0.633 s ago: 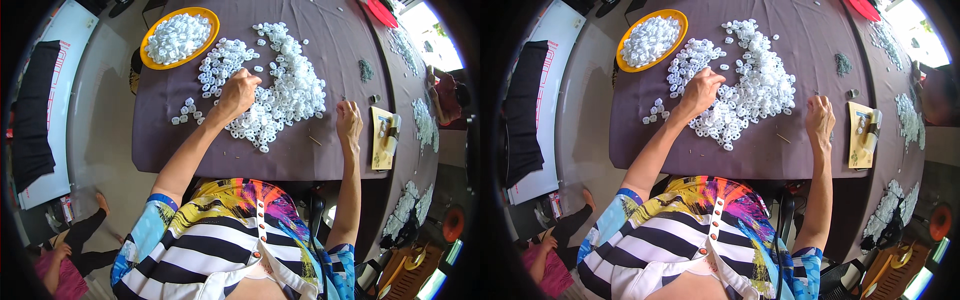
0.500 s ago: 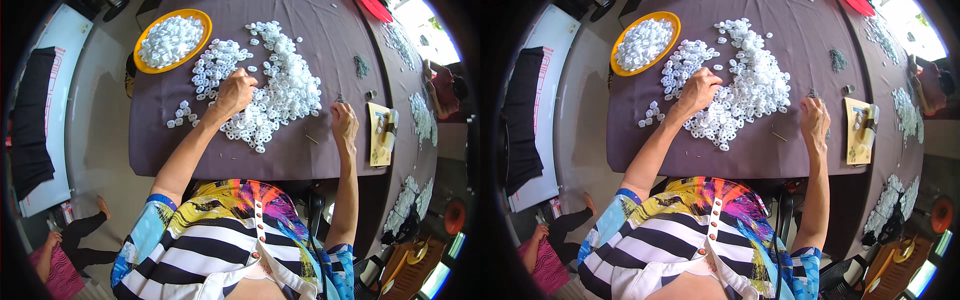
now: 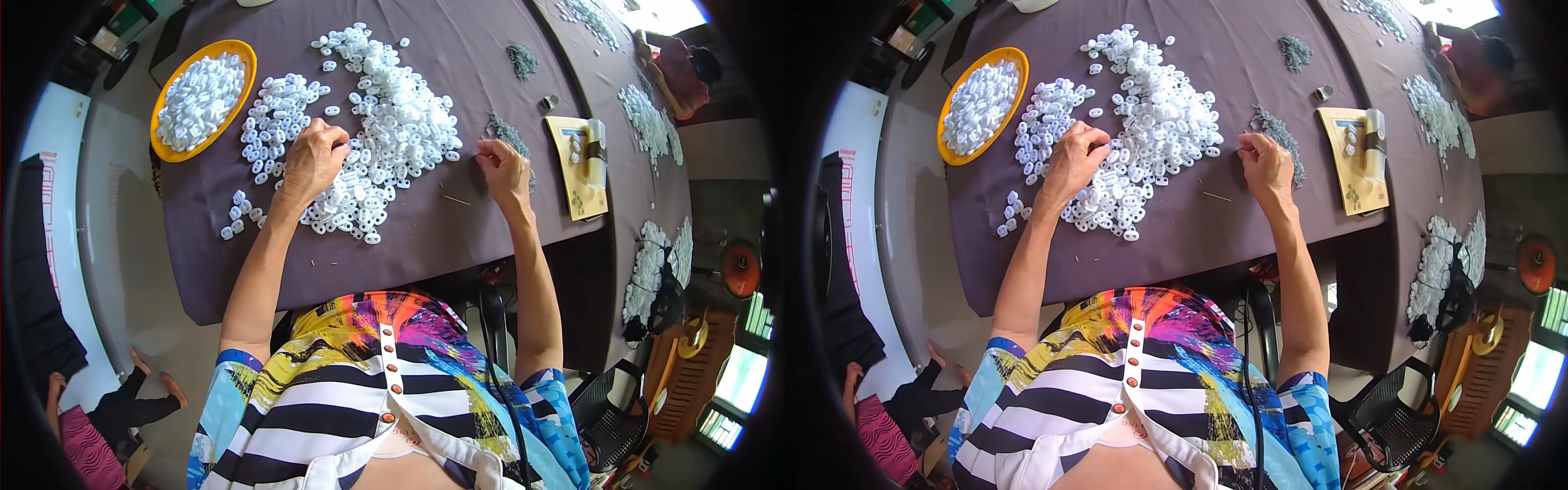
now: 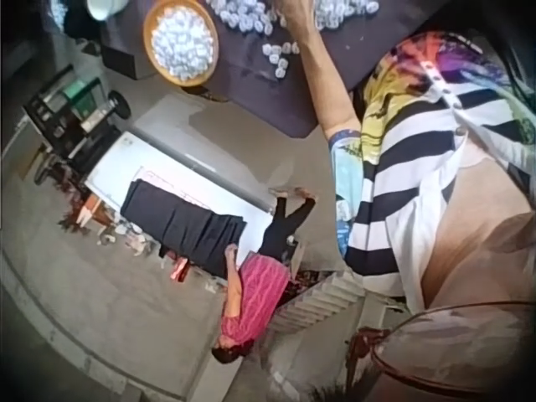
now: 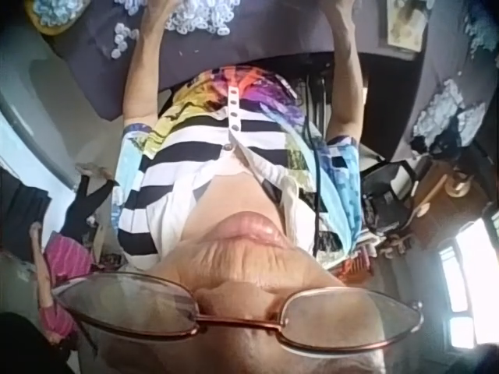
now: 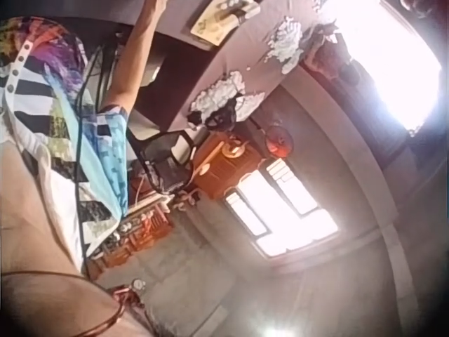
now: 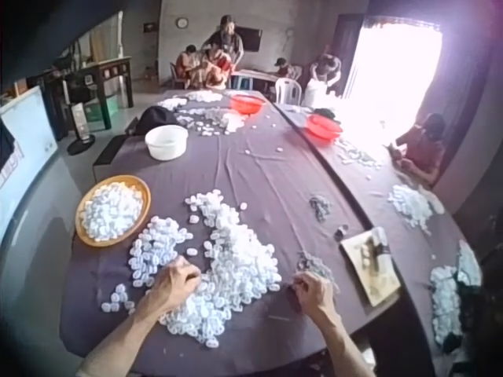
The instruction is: The person assembles plastic cord locks by hand, picking up plastic components, inserting metal pins into them, fitting the pieces together, and placing the assembled cord locks onto the table.
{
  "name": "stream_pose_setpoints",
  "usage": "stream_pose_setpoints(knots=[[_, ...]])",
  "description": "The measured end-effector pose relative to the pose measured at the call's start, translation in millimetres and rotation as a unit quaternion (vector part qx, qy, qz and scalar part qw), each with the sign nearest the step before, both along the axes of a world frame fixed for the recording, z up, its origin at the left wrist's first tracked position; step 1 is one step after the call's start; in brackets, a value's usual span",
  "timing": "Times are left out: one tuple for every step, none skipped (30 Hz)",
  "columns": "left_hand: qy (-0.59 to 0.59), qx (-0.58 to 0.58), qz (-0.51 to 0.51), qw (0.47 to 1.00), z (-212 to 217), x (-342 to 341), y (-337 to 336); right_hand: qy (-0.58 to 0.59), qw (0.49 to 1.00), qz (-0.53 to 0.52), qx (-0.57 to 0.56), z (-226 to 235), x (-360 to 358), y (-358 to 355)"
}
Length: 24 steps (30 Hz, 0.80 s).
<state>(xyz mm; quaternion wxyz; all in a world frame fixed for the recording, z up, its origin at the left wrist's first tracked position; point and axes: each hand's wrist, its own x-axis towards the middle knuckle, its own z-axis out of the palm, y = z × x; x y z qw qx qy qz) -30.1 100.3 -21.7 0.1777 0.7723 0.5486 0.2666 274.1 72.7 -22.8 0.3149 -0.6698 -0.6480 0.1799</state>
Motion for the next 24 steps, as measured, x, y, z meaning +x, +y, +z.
stream_pose_setpoints(knots=[[0.008, 0.020, 0.000, 1.000, -2, -1, -1, -0.001, 1.000, 0.000, 0.000, 2, -1, -1], [0.007, 0.020, 0.000, 1.000, -4, -1, 0, -0.007, 1.000, 0.008, 0.003, 4, -1, -1], [0.013, 0.016, 0.004, 1.000, -6, -1, 1, -0.012, 1.000, 0.016, 0.007, 6, -1, -2], [0.018, 0.013, 0.009, 1.000, -7, -1, 1, -0.013, 1.000, 0.017, 0.007, 6, -1, -2], [0.018, 0.013, 0.010, 1.000, -7, 0, 1, -0.009, 1.000, 0.020, 0.006, 7, 0, -3], [0.029, 0.022, 0.014, 0.999, -7, 0, 0, -0.004, 1.000, 0.023, 0.006, 7, 0, -3], [0.039, 0.031, 0.018, 0.999, -6, 0, -1, -0.005, 1.000, 0.024, 0.006, 6, 2, -3], [0.038, 0.032, 0.020, 0.999, -8, -1, 0, -0.003, 1.000, 0.014, 0.013, 4, 4, -3], [0.010, 0.027, 0.019, 0.999, -11, -3, 1, 0.000, 1.000, 0.004, 0.021, 2, 5, -3], [-0.019, 0.022, 0.016, 0.999, -11, -3, 1, -0.001, 1.000, 0.005, 0.020, 0, 5, -3], [-0.019, 0.022, 0.017, 0.999, -12, -3, 0, -0.016, 0.999, 0.012, 0.032, -1, 5, -2], [-0.125, -0.030, 0.046, 0.991, -11, -2, 0, -0.030, 0.998, 0.020, 0.045, -2, 4, -1], [-0.229, -0.080, 0.075, 0.967, -8, -2, -2, -0.029, 0.998, 0.022, 0.044, -2, 4, 0], [-0.227, -0.080, 0.077, 0.967, -4, -2, -4, -0.066, 0.996, 0.033, 0.051, -2, 4, 1], [-0.274, -0.085, 0.104, 0.952, 0, -2, -8, -0.102, 0.992, 0.044, 0.058, -2, 4, 2], [-0.319, -0.089, 0.132, 0.934, 6, -1, -13, -0.101, 0.992, 0.047, 0.058, 0, 1, 2], [-0.371, -0.124, 0.134, 0.910, 11, 1, -20, -0.125, 0.989, 0.046, 0.069, 3, -3, 0], [-0.370, -0.124, 0.137, 0.910, 12, 2, -29, -0.149, 0.985, 0.045, 0.080, 5, -6, -1], [-0.385, -0.152, 0.110, 0.904, 13, 4, -38, -0.149, 0.985, 0.045, 0.080, 5, -6, -2], [-0.400, -0.179, 0.086, 0.895, 14, 7, -49, -0.138, 0.987, 0.045, 0.072, 4, -8, -3], [-0.416, -0.218, 0.094, 0.878, 15, 13, -59, -0.127, 0.989, 0.044, 0.064, 2, -8, -4], [-0.438, -0.235, 0.066, 0.865, 11, 14, -67, -0.125, 0.989, 0.047, 0.064, 3, -11, -5], [-0.450, -0.255, 0.056, 0.854, 9, 17, -75, -0.097, 0.993, 0.047, 0.052, 5, -13, -6], [-0.461, -0.275, 0.046, 0.842, 9, 20, -81, -0.069, 0.996, 0.047, 0.039, 6, -16, -8]])
